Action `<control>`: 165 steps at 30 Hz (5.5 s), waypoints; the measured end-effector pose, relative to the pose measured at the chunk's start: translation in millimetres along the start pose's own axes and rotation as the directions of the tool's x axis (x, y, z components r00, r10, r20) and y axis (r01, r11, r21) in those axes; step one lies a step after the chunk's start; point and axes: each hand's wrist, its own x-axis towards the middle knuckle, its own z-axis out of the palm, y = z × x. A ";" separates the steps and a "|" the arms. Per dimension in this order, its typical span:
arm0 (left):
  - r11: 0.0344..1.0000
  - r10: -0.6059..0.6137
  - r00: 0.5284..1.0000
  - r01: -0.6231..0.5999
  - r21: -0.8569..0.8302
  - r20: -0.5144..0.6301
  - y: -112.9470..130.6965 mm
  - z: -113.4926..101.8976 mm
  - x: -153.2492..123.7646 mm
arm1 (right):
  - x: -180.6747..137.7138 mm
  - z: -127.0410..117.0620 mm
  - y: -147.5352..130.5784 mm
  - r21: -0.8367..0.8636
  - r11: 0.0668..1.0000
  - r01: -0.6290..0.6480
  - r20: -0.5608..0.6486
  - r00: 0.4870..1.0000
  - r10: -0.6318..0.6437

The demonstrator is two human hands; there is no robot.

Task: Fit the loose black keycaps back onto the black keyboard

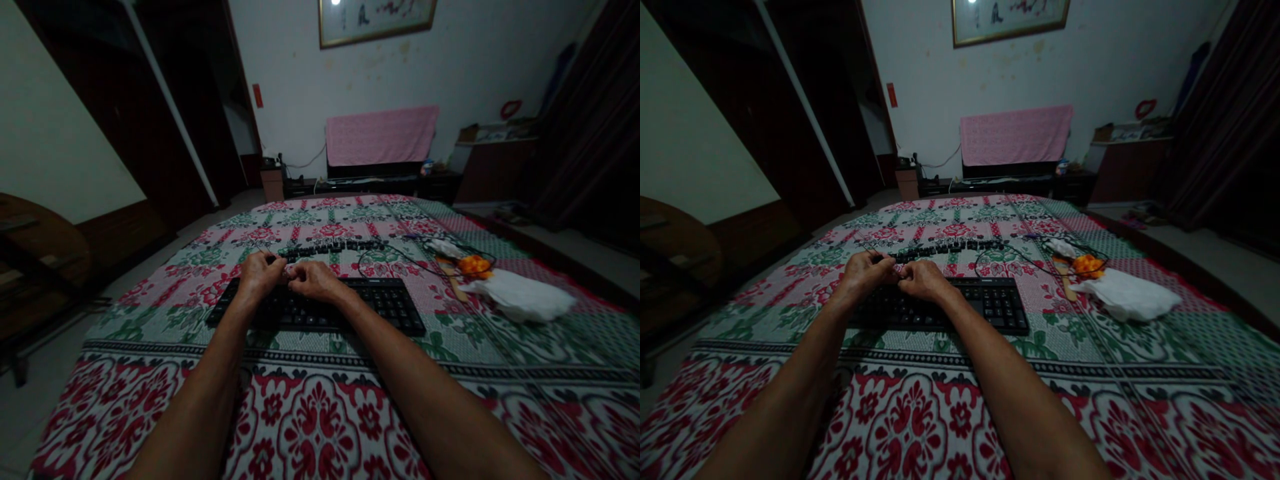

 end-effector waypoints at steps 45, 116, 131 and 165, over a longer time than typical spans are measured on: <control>0.979 -0.098 0.995 0.102 -0.178 0.030 -3.8 -21.0 3.8 | 58.7 -2.2 57.9 -0.423 0.898 -0.119 0.092 0.981 0.173; 0.808 0.056 0.979 -0.158 0.567 0.194 21.5 4.4 -27.1 | -15.3 -22.4 36.1 -0.295 0.952 -0.083 0.125 0.984 0.124; 0.922 -0.017 0.991 -0.036 0.386 0.132 7.2 2.9 -15.2 | -15.0 -19.1 44.0 -0.218 0.972 -0.088 0.098 0.989 0.112; 0.940 -0.049 0.969 -0.036 0.338 0.241 4.0 -5.9 -7.7 | -15.7 -21.4 39.9 -0.234 0.968 -0.091 0.119 0.985 0.122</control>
